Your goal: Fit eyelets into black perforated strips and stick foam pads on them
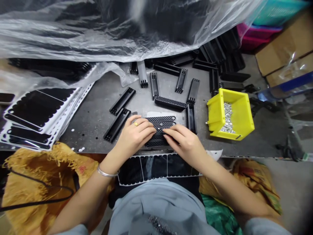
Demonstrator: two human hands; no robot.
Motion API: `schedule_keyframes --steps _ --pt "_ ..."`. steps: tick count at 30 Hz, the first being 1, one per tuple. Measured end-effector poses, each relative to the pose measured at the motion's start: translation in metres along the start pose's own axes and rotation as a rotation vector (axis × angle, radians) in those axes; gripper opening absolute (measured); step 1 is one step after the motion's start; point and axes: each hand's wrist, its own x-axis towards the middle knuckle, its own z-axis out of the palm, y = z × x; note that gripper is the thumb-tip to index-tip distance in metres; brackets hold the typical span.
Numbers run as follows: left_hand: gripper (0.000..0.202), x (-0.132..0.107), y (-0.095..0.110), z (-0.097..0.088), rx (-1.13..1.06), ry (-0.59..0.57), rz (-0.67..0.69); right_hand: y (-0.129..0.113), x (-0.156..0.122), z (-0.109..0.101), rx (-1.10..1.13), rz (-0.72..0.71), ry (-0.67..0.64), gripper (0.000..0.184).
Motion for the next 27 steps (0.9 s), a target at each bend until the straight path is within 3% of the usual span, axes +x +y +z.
schedule_keyframes --steps 4,8,13,16,23,27 --pt "0.007 -0.024 -0.002 -0.015 -0.049 -0.024 -0.025 0.003 0.019 0.026 0.119 0.038 -0.035 0.019" --pt "0.01 -0.042 0.002 -0.012 -0.042 0.044 -0.038 -0.006 0.023 0.028 0.224 0.061 -0.03 0.015" --pt "0.016 -0.045 0.006 0.001 -0.028 0.119 -0.101 -0.033 0.012 0.034 0.105 -0.189 0.003 0.016" --pt "0.025 -0.05 0.004 0.0 0.03 0.116 -0.007 -0.039 0.002 0.039 0.049 -0.257 0.056 0.015" --pt "0.044 -0.065 0.001 0.001 0.08 0.113 0.053 -0.038 -0.012 0.041 0.041 -0.221 0.054 0.027" --pt "0.048 -0.061 0.0 0.001 0.06 0.088 0.073 -0.027 -0.005 0.033 0.215 -0.106 0.045 0.035"
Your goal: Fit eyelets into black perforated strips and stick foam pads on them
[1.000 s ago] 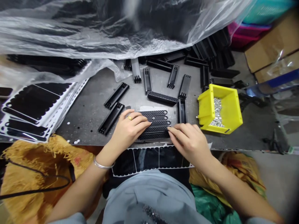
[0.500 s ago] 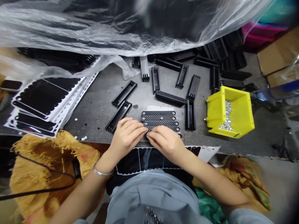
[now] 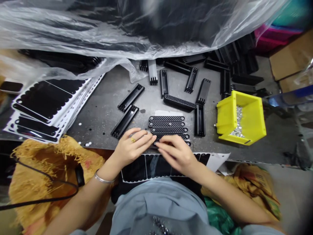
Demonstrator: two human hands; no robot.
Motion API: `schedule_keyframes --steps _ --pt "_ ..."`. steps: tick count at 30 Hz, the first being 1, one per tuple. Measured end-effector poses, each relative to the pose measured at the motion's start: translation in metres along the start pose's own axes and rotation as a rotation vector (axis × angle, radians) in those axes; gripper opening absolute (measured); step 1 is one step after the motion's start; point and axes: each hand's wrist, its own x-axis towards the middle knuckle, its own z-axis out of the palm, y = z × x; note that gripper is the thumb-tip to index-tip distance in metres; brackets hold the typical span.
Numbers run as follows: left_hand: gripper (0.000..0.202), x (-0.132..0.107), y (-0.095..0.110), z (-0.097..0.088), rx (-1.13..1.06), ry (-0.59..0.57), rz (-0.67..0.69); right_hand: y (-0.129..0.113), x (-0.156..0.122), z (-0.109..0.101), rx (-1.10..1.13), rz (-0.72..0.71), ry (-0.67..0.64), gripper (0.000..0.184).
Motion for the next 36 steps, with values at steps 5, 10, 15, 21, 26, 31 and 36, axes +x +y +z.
schedule_keyframes --steps 5,10,15,21,26,31,36 --pt "0.04 0.012 0.0 -0.009 0.054 -0.025 0.033 0.029 0.022 -0.01 -0.165 0.054 -0.014 0.032" --pt "0.034 0.009 0.032 -0.02 -0.026 0.071 -0.071 0.054 0.005 -0.071 -0.337 0.062 0.187 0.034" --pt "0.033 0.023 0.09 0.009 -0.413 0.055 -0.179 0.075 -0.051 -0.143 -0.508 0.267 0.344 0.031" --pt "0.048 0.067 0.138 0.082 -0.534 -0.145 -0.247 0.048 -0.101 -0.127 -0.484 0.286 0.329 0.041" --pt "0.036 0.081 0.141 0.104 -0.452 -0.228 -0.271 0.041 -0.107 -0.12 -0.375 0.343 0.405 0.033" --pt "0.026 0.078 0.139 0.102 -0.376 -0.252 -0.268 0.034 -0.14 -0.095 -0.191 0.52 0.577 0.026" --pt "0.026 0.075 0.137 0.104 -0.377 -0.217 -0.249 0.017 -0.204 -0.025 0.373 1.094 0.871 0.022"
